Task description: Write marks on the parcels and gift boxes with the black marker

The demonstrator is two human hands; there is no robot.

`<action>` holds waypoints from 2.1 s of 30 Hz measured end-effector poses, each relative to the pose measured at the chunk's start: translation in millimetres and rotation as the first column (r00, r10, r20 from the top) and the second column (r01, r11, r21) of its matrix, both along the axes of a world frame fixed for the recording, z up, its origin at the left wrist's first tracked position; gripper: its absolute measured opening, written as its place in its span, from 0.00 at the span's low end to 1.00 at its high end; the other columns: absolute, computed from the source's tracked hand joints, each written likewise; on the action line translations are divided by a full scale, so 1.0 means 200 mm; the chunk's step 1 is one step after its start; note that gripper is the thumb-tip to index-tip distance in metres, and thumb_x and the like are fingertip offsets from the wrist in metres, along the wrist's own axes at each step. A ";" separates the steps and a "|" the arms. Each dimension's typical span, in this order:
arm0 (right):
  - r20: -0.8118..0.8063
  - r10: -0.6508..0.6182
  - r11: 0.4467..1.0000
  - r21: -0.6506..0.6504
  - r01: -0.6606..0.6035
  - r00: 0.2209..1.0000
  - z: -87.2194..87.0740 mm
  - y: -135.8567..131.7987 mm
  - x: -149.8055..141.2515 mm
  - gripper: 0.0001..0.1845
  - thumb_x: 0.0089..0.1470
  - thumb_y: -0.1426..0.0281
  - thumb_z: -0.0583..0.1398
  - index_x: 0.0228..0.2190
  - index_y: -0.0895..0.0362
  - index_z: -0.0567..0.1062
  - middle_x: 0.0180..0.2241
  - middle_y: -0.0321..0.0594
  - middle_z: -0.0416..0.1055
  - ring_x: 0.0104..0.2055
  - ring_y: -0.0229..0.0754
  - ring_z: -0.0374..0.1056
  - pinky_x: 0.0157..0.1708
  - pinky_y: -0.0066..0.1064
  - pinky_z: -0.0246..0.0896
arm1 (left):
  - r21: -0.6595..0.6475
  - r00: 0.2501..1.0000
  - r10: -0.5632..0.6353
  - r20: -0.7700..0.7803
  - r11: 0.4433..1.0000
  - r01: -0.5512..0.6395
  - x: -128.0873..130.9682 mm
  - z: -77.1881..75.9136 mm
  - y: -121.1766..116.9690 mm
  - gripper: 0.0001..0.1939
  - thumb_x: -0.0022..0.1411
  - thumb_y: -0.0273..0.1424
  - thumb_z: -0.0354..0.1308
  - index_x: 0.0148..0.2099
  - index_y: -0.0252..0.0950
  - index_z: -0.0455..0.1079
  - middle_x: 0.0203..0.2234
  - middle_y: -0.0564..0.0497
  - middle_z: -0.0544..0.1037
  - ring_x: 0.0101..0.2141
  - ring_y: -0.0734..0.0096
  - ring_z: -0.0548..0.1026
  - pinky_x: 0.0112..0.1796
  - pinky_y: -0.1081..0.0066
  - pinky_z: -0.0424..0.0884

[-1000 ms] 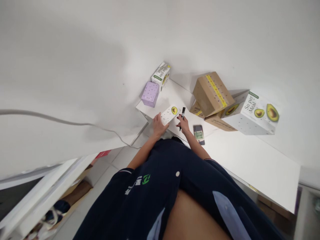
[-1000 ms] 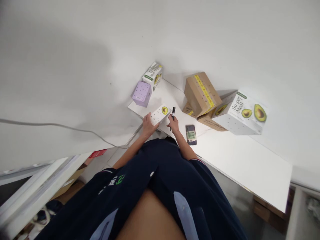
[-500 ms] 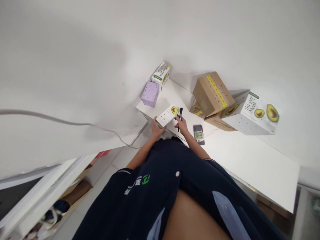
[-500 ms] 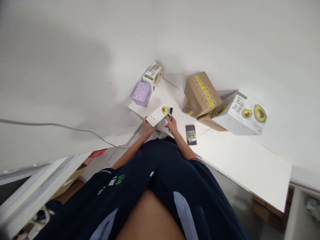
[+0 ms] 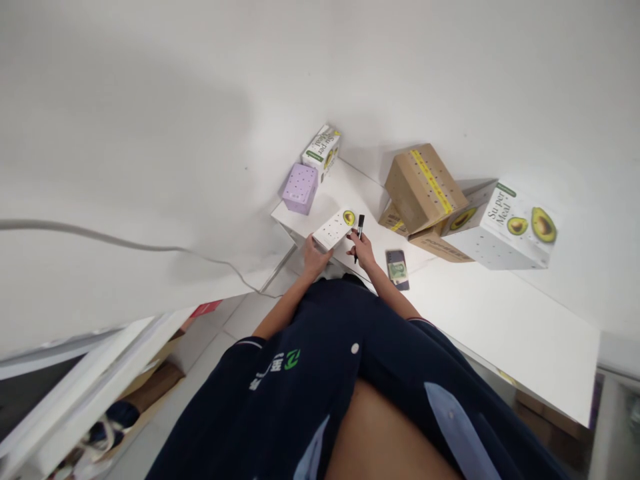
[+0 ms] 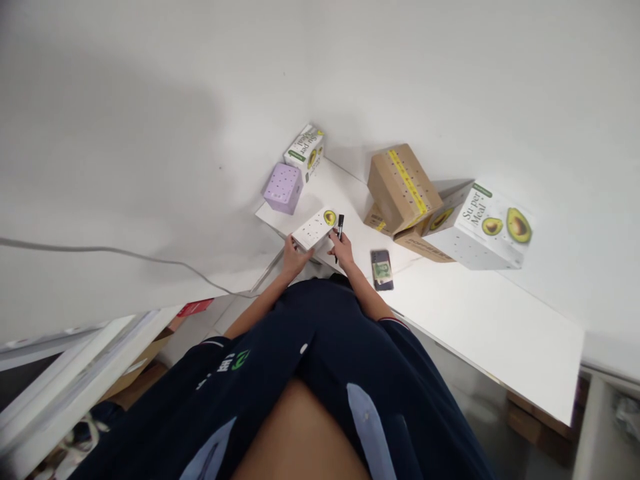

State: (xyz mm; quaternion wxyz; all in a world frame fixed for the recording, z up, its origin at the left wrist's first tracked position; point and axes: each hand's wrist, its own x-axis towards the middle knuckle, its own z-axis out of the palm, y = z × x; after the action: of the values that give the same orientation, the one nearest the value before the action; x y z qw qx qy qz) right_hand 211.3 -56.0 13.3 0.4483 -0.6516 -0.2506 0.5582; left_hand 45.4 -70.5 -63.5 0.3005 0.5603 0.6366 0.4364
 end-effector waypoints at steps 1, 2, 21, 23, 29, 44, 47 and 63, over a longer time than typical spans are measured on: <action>-0.010 -0.006 1.000 0.000 0.006 1.000 0.01 0.00 0.00 0.15 0.60 0.60 0.64 0.44 0.55 0.72 0.38 0.35 0.77 0.15 0.24 0.52 0.21 0.25 0.71 | 0.018 1.000 0.002 -0.031 1.000 -0.002 0.00 0.03 0.00 0.39 0.49 0.34 0.71 0.61 0.37 0.59 0.55 0.35 0.73 0.57 0.48 0.72 0.58 0.49 0.68; -0.023 -0.007 1.000 0.000 0.007 1.000 0.01 0.00 0.00 0.14 0.61 0.60 0.64 0.43 0.55 0.72 0.38 0.35 0.77 0.15 0.24 0.52 0.21 0.25 0.71 | 0.043 0.998 -0.001 -0.068 0.999 0.004 0.00 0.05 0.01 0.39 0.48 0.33 0.70 0.61 0.36 0.60 0.55 0.34 0.73 0.58 0.46 0.71 0.59 0.48 0.66; -0.033 0.124 0.975 -0.179 -0.128 0.992 0.08 -0.07 -0.04 0.24 0.53 0.50 0.69 0.35 0.56 0.70 0.19 0.25 0.63 0.14 0.29 0.55 0.14 0.23 0.60 | -0.009 0.905 -0.304 -0.299 0.949 0.316 0.08 0.16 -0.06 0.25 0.57 0.23 0.61 0.57 0.41 0.70 0.59 0.38 0.73 0.65 0.39 0.62 0.65 0.33 0.45; -0.051 0.124 0.973 -0.191 -0.132 0.991 0.08 -0.07 -0.04 0.23 0.54 0.50 0.68 0.35 0.56 0.70 0.20 0.25 0.63 0.14 0.29 0.55 0.14 0.23 0.60 | -0.007 0.903 -0.303 -0.303 0.949 0.316 0.07 0.16 -0.06 0.26 0.56 0.22 0.62 0.57 0.42 0.71 0.59 0.38 0.73 0.65 0.39 0.63 0.65 0.33 0.45; -0.131 0.060 0.970 -0.227 -0.089 0.990 0.07 -0.04 -0.04 0.20 0.56 0.52 0.66 0.34 0.55 0.69 0.18 0.24 0.61 0.13 0.29 0.52 0.14 0.23 0.58 | -0.030 0.869 -0.342 -0.358 0.934 0.355 0.07 0.17 -0.05 0.29 0.55 0.22 0.62 0.59 0.44 0.71 0.61 0.39 0.73 0.66 0.40 0.64 0.66 0.33 0.45; -0.345 -0.004 0.861 -0.479 -0.172 0.939 0.09 0.02 0.15 0.31 0.62 0.41 0.54 0.22 0.51 0.56 0.14 0.24 0.53 0.12 0.29 0.43 0.13 0.25 0.54 | 0.054 0.949 -0.241 -0.201 0.965 0.257 -0.11 0.19 0.10 0.46 0.49 0.47 0.73 0.66 0.36 0.62 0.66 0.33 0.67 0.69 0.39 0.58 0.69 0.45 0.52; -0.289 -0.027 0.900 -0.424 -0.103 0.957 0.10 0.03 0.17 0.29 0.61 0.42 0.58 0.24 0.52 0.60 0.15 0.24 0.54 0.12 0.29 0.43 0.12 0.25 0.53 | 0.085 0.955 -0.267 -0.129 0.957 0.279 -0.10 0.20 0.12 0.44 0.48 0.43 0.75 0.63 0.36 0.63 0.62 0.34 0.69 0.67 0.42 0.63 0.68 0.45 0.56; 0.023 -0.185 0.928 0.332 0.167 0.982 0.40 0.11 0.16 0.30 0.64 0.45 0.53 0.28 0.56 0.76 0.17 0.31 0.59 0.18 0.33 0.61 0.18 0.23 0.56 | -0.007 0.982 -0.172 0.074 0.985 0.173 0.01 0.20 0.09 0.46 0.54 0.43 0.72 0.69 0.39 0.56 0.65 0.34 0.61 0.64 0.44 0.64 0.58 0.47 0.73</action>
State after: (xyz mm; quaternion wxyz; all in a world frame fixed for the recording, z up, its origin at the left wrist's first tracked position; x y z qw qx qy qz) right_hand 242.6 -34.4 92.5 0.5919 -0.6026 -0.2926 0.4482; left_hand 47.3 -52.8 -23.5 0.3640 0.5950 0.5772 0.4246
